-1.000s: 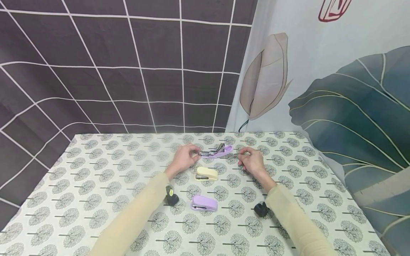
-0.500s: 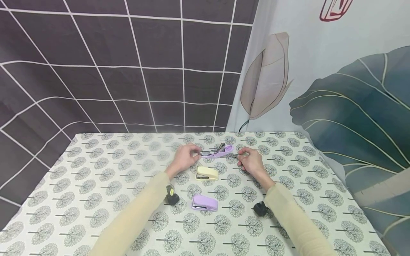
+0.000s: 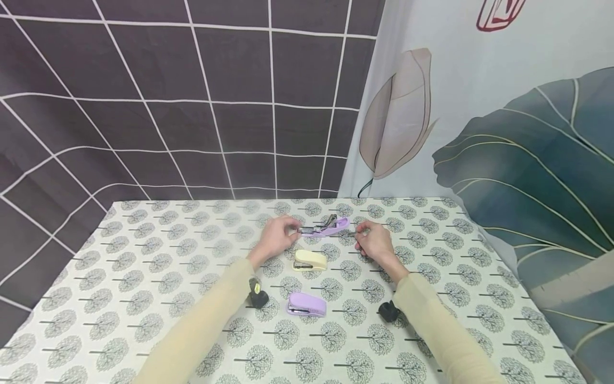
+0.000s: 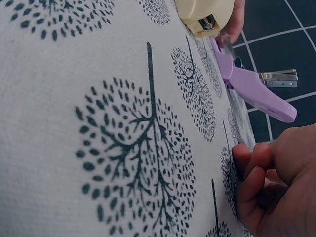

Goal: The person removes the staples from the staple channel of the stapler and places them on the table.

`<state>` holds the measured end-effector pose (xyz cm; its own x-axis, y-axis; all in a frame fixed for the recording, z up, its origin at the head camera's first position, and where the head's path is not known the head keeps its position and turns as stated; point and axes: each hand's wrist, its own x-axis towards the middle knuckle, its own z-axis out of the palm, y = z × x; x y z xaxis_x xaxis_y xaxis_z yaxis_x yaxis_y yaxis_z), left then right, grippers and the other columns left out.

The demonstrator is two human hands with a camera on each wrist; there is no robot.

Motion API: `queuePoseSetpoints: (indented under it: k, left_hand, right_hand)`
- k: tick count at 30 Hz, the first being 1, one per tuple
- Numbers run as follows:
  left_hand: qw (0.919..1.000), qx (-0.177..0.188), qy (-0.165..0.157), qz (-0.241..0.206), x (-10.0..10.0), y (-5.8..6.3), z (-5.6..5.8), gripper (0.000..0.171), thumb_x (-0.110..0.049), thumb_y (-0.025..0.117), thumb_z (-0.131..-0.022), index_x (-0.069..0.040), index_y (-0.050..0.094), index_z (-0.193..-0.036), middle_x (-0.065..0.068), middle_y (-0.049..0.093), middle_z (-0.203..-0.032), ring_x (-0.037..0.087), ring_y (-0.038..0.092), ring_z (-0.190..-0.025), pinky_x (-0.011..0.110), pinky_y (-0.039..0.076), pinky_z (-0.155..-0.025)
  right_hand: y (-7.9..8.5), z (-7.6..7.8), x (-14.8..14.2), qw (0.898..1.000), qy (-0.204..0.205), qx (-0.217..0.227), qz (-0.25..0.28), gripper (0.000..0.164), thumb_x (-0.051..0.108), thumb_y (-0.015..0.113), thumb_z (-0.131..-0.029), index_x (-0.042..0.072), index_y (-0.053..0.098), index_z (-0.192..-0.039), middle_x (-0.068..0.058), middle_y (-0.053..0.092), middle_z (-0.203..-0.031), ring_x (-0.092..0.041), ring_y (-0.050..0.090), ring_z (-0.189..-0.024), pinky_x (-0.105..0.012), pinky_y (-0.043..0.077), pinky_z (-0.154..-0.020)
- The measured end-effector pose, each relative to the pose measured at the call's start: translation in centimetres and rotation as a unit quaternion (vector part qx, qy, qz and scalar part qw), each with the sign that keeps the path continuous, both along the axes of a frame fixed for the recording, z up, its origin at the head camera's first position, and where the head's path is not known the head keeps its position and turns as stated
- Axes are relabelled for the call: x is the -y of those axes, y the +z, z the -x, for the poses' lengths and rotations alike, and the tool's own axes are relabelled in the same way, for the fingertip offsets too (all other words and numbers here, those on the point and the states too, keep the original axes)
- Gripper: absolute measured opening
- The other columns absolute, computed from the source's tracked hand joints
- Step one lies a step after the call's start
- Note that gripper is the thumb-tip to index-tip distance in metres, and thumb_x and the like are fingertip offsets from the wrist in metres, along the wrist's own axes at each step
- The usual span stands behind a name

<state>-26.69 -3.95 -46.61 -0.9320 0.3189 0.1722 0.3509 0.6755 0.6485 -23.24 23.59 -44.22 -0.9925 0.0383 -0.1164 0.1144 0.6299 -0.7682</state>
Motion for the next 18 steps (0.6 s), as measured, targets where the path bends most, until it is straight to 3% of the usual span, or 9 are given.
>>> queuePoseSetpoints:
  k: [9, 18]
  left_hand:
    - [1.0, 0.002, 0.003, -0.005, -0.1, 0.11, -0.09, 0.027, -0.012, 0.078, -0.086, -0.013, 0.073, -0.112, -0.001, 0.07, -0.106, 0.011, 0.053, -0.072, 0.028, 0.044, -0.067]
    - [0.9999, 0.011, 0.007, -0.002, -0.11, 0.11, -0.14, 0.028, -0.013, 0.077, -0.086, -0.014, 0.073, -0.114, -0.001, 0.069, -0.107, 0.011, 0.053, -0.072, 0.029, 0.044, -0.068]
  right_hand:
    - [0.2, 0.15, 0.07, 0.999, 0.01, 0.01, -0.03, 0.012, 0.005, 0.058, -0.097, -0.002, 0.06, -0.107, -0.005, 0.066, -0.067, -0.013, 0.056, -0.049, -0.027, 0.05, -0.046]
    - [0.27, 0.11, 0.21, 1.0, 0.006, 0.016, -0.021, 0.014, 0.004, 0.057, -0.097, -0.004, 0.059, -0.108, -0.007, 0.065, -0.066, -0.013, 0.056, -0.049, -0.028, 0.051, -0.046]
